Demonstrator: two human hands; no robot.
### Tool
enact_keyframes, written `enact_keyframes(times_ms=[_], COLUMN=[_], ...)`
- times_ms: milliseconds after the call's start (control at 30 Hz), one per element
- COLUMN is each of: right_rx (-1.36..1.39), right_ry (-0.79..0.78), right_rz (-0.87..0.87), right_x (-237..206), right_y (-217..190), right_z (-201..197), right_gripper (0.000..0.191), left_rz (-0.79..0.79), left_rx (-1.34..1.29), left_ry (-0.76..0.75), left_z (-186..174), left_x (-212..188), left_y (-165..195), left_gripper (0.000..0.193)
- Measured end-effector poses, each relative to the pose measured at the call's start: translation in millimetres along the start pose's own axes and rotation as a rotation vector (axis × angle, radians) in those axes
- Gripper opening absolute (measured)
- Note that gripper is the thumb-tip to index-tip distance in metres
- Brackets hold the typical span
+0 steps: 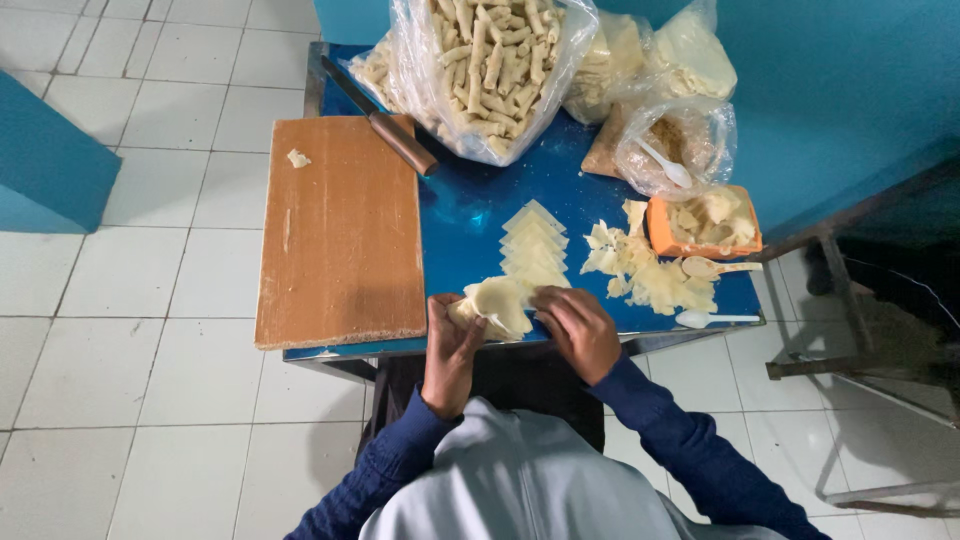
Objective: The person sits at a blue table and assembles filled snack wrappers. They spoon a brown powdery filling from a plastic bag onto thin square sheets, fold the sheets over the filling by hand, and stack the folded pieces in a zigzag pile on the table, occasionally moving scraps aside.
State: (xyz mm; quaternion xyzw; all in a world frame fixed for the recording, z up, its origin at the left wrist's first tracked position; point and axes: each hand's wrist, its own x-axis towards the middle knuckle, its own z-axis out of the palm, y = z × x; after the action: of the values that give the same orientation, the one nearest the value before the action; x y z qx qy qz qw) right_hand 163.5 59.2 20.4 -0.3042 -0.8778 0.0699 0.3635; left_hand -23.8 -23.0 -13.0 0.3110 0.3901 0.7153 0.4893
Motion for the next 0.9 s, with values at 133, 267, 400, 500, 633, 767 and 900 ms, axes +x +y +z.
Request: enact_keyframes(times_ms=[133,267,400,500,633,767,900], right_rx=[0.22,0.369,0.671,1.135,1.474,1.529,0.807], right_ry=[-0.008,-0.089,-0.158,-0.167,-0.056,0.054,0.095], right_rz=[0.121,0.326,0.454,0.676,0.957,0.979,0.627], right_x=[15.1,21.1,13.7,3.2,-3.6,-1.2,5.4], right_y=[-25.7,-36.2,-13.6,7.3,33.3,53.6,57.0], right_z=[-9.3,4.7,14.8,20.7,22.3,9.1,-9.3], right_gripper=[0.02,0.013,0.008,0.008,0.008,0.004,0.006], left_rz=[0.053,0.094,0.091,0.071,-0.009,-0.054,-0.062], left_rx=[0.041,0.174,0.223,0.081,0.006,-0.025,0.013], left_ry=[-0.009,-0.026,-0.019,-0.035,-0.026,-0.026,-0.028], left_z=[4.8,6.0,3.9,3.6,2.0,-1.8,-6.2], left_x=[1.5,2.4,3.2,3.9,2.2,-1.6,-7.9], left_y=[-6.7,-9.0,-8.7,-8.8,-5.2,2.1,11.7], left_gripper=[0.029,0.03,0.029,0.031,0.032,0.031,0.032])
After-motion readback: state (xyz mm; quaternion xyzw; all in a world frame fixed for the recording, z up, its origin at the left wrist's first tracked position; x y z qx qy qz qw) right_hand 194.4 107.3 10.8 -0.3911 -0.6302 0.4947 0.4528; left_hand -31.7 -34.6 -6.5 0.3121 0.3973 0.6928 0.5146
